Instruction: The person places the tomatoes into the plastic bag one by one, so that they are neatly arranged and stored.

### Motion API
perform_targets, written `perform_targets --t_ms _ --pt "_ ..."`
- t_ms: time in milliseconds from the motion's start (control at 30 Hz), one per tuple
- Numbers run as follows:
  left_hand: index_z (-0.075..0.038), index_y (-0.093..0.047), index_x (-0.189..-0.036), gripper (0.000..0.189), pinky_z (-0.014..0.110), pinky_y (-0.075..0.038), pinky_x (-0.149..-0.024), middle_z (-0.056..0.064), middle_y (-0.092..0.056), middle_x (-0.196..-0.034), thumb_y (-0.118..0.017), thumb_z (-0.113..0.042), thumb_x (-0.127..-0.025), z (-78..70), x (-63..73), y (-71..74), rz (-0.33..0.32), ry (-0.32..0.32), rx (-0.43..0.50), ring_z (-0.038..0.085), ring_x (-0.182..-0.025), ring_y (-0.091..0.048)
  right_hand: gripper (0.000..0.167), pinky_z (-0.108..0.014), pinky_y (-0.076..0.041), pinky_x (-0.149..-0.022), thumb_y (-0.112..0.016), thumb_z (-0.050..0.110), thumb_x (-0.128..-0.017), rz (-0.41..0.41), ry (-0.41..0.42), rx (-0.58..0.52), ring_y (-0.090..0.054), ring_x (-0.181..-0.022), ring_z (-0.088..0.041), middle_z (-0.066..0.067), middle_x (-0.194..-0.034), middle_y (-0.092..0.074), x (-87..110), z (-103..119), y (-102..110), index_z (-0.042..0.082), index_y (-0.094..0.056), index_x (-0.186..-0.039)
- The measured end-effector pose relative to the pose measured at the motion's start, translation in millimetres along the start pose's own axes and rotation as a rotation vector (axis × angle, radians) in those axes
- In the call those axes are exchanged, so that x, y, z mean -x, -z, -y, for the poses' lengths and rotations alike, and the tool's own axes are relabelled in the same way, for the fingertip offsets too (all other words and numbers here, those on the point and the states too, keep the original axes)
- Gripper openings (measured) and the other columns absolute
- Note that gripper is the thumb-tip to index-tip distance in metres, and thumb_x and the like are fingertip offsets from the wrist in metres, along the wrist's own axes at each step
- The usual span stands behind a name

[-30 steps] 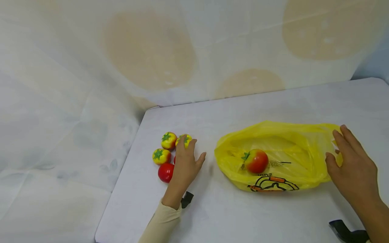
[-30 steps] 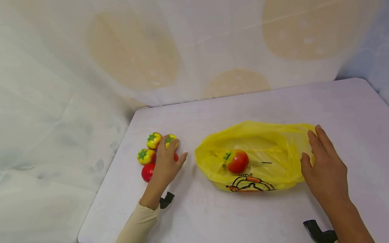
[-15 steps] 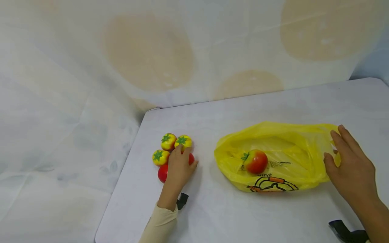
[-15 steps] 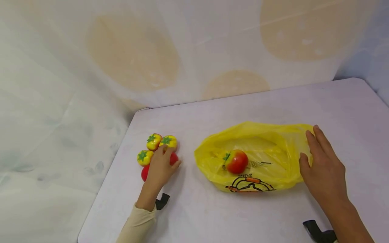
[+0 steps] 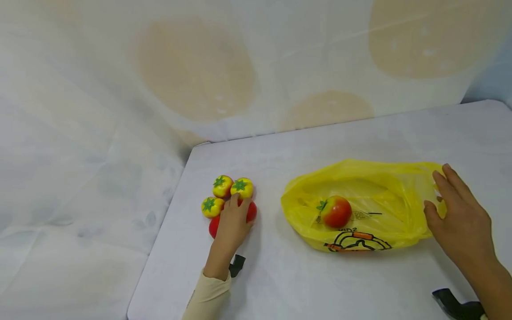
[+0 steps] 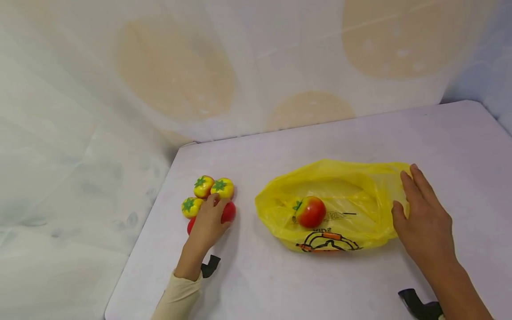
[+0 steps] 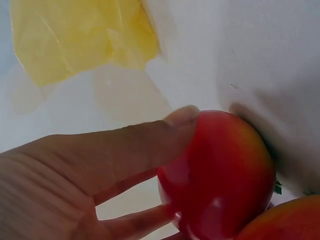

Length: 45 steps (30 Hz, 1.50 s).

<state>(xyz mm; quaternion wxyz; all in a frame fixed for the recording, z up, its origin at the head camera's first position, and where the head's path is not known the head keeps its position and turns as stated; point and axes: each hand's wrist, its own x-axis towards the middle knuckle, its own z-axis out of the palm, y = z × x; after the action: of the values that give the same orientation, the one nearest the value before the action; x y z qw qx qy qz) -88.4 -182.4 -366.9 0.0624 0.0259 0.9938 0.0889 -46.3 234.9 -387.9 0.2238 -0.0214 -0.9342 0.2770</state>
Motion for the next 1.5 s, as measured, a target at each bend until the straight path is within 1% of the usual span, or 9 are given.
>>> perform_targets --t_ms 200,400,667,767,833,1000,1133,1333,1500 --pt "-0.016 -0.057 -0.135 0.064 0.055 -0.046 -0.103 0.016 -0.044 -0.141 -0.084 -0.015 -0.077 0.8 -1.0 -2.9 -0.045 0.0 -0.019 0.037 -0.125 -0.046 0.071 -0.062 -0.034 -0.102 -0.065 -0.012 -0.083 -0.005 0.007 -0.008 -0.05 -0.114 -0.055 -0.019 -0.159 -0.027 0.0 -0.7 -0.6 -0.007 -0.035 -0.147" --pt "-0.017 -0.057 -0.133 0.062 0.053 -0.047 -0.102 0.015 -0.048 -0.133 -0.084 -0.017 -0.077 2.0 -1.1 -5.9 -0.048 0.021 -0.01 0.034 -0.122 -0.045 0.071 -0.058 -0.028 -0.109 -0.063 -0.01 -0.085 0.021 -0.025 -0.017 -0.041 -0.131 -0.05 -0.019 -0.16 -0.023 0.3 -1.2 -1.3 -0.007 -0.032 -0.148" --pt "-0.019 -0.057 -0.136 0.063 0.053 -0.051 -0.096 0.014 -0.045 -0.134 -0.083 -0.014 -0.079 3.3 -1.7 -7.5 -0.034 0.001 0.082 0.032 -0.12 -0.049 0.07 -0.058 -0.026 -0.11 -0.063 -0.01 -0.084 0.022 -0.024 -0.022 -0.032 -0.141 -0.043 -0.02 -0.16 -0.024 0.2 -0.6 -1.0 -0.008 -0.032 -0.148" --pt "-0.02 -0.058 -0.134 0.061 0.052 -0.053 -0.094 0.013 -0.045 -0.133 -0.082 -0.014 -0.079 3.6 -3.1 -7.2 -0.07 -0.014 0.128 0.031 -0.12 -0.05 0.07 -0.057 -0.026 -0.111 -0.063 -0.01 -0.084 0.02 -0.026 -0.025 -0.032 -0.141 -0.043 -0.02 -0.16 -0.024 0.4 -0.5 -1.1 -0.008 -0.032 -0.148" --pt "-0.02 -0.057 -0.134 0.06 0.053 -0.054 -0.092 0.013 -0.045 -0.133 -0.082 -0.014 -0.08 3.8 -4.4 -6.6 -0.117 -0.032 0.165 0.031 -0.121 -0.049 0.071 -0.058 -0.029 -0.109 -0.064 -0.01 -0.084 0.012 -0.02 -0.022 -0.041 -0.133 -0.048 -0.02 -0.159 -0.025 0.4 -0.7 -1.1 -0.008 -0.033 -0.147" --pt "-0.023 -0.058 -0.135 0.06 0.051 -0.054 -0.091 0.013 -0.044 -0.136 -0.082 -0.014 -0.08 2.9 -6.3 -2.4 -0.282 -0.078 0.321 0.033 -0.125 -0.049 0.072 -0.059 -0.032 -0.106 -0.064 -0.01 -0.083 0.015 -0.02 -0.008 -0.051 -0.109 -0.057 -0.019 -0.159 -0.025 0.7 -0.9 -1.7 -0.007 -0.033 -0.148" --pt "-0.022 -0.061 -0.133 0.058 0.046 -0.055 -0.091 0.013 -0.048 -0.134 -0.083 -0.015 -0.08 2.2 -7.1 0.1 -0.379 -0.108 0.463 0.031 -0.125 -0.051 0.071 -0.058 -0.03 -0.108 -0.064 -0.009 -0.084 0.013 -0.022 -0.01 -0.049 -0.116 -0.055 -0.019 -0.16 -0.025 1.8 -1.1 -1.8 -0.006 -0.033 -0.148" --pt "-0.023 -0.066 -0.128 0.056 0.035 -0.058 -0.085 0.006 -0.057 -0.118 -0.085 -0.016 -0.077 2.9 -6.3 5.6 -0.382 -0.048 0.873 0.024 -0.114 -0.057 0.071 -0.059 -0.029 -0.109 -0.065 -0.01 -0.083 0.004 -0.016 -0.028 -0.042 -0.13 -0.049 -0.02 -0.158 -0.027 2.8 -2.3 -2.3 -0.007 -0.035 -0.147" --pt "-0.026 -0.065 -0.13 0.056 0.028 -0.057 -0.086 0.002 -0.057 -0.117 -0.084 -0.017 -0.078 0.4 -7.2 11.4 -0.335 -0.012 0.998 0.022 -0.114 -0.059 0.07 -0.059 -0.03 -0.108 -0.065 -0.01 -0.083 0.001 -0.016 -0.016 -0.046 -0.124 -0.053 -0.02 -0.158 -0.027 2.7 -2.7 -1.7 -0.007 -0.035 -0.147"
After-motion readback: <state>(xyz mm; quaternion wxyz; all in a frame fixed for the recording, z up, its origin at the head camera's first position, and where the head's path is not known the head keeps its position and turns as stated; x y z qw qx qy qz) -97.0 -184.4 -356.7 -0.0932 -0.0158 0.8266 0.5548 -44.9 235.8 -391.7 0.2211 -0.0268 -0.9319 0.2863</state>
